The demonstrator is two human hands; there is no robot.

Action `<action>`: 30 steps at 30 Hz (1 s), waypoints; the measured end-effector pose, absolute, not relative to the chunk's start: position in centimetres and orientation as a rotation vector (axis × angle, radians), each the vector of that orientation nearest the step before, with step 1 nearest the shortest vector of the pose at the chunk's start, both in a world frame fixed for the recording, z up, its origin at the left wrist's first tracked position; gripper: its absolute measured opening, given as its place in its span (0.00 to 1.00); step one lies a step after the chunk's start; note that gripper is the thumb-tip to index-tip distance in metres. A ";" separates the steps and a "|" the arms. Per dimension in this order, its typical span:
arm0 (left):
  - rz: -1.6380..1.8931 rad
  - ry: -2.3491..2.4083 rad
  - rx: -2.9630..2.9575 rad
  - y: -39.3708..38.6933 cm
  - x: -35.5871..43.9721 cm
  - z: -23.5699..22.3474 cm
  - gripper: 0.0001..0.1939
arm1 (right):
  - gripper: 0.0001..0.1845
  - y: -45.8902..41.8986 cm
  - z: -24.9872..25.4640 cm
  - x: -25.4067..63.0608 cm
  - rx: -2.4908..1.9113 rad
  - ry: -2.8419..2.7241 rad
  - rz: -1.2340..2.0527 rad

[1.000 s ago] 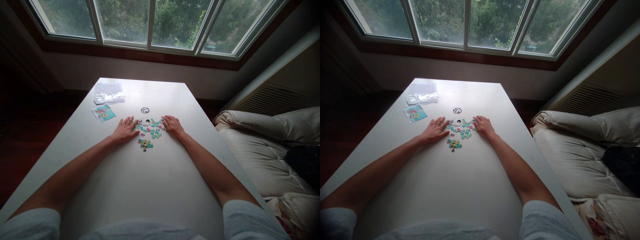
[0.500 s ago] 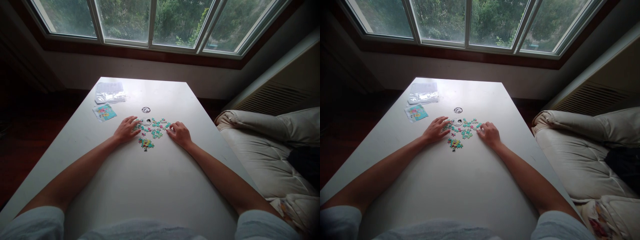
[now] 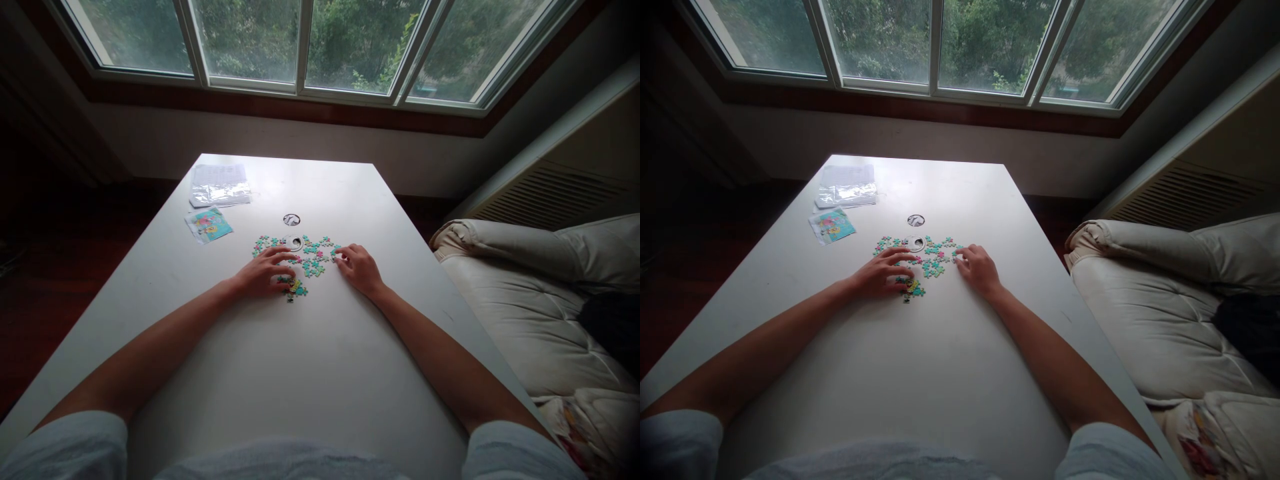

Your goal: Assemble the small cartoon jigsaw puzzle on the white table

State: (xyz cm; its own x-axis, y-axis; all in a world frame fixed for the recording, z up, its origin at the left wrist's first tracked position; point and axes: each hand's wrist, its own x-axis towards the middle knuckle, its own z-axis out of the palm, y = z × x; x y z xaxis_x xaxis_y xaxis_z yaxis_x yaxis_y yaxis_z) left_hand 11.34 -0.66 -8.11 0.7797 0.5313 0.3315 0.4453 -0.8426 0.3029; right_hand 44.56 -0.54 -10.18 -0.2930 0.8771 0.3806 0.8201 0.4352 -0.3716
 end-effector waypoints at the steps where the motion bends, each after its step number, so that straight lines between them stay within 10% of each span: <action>1: 0.613 0.783 2.762 -0.7 11.4 -8.2 0.11 | 0.10 -0.6 -10.1 44.5 -1.456 -2.157 0.121; 30: 0.700 1.007 2.653 -0.3 11.5 -8.6 0.12 | 0.07 -3.6 -7.2 38.9 -1.055 -2.088 0.775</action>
State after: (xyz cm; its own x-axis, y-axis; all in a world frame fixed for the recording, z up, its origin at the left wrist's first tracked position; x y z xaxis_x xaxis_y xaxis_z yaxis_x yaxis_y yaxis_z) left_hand 11.47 -0.26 -8.62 0.6522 0.6698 0.3549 0.5659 -0.7417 0.3599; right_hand 38.87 -3.56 -7.18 -0.4532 0.8426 0.2910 0.4486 0.4977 -0.7423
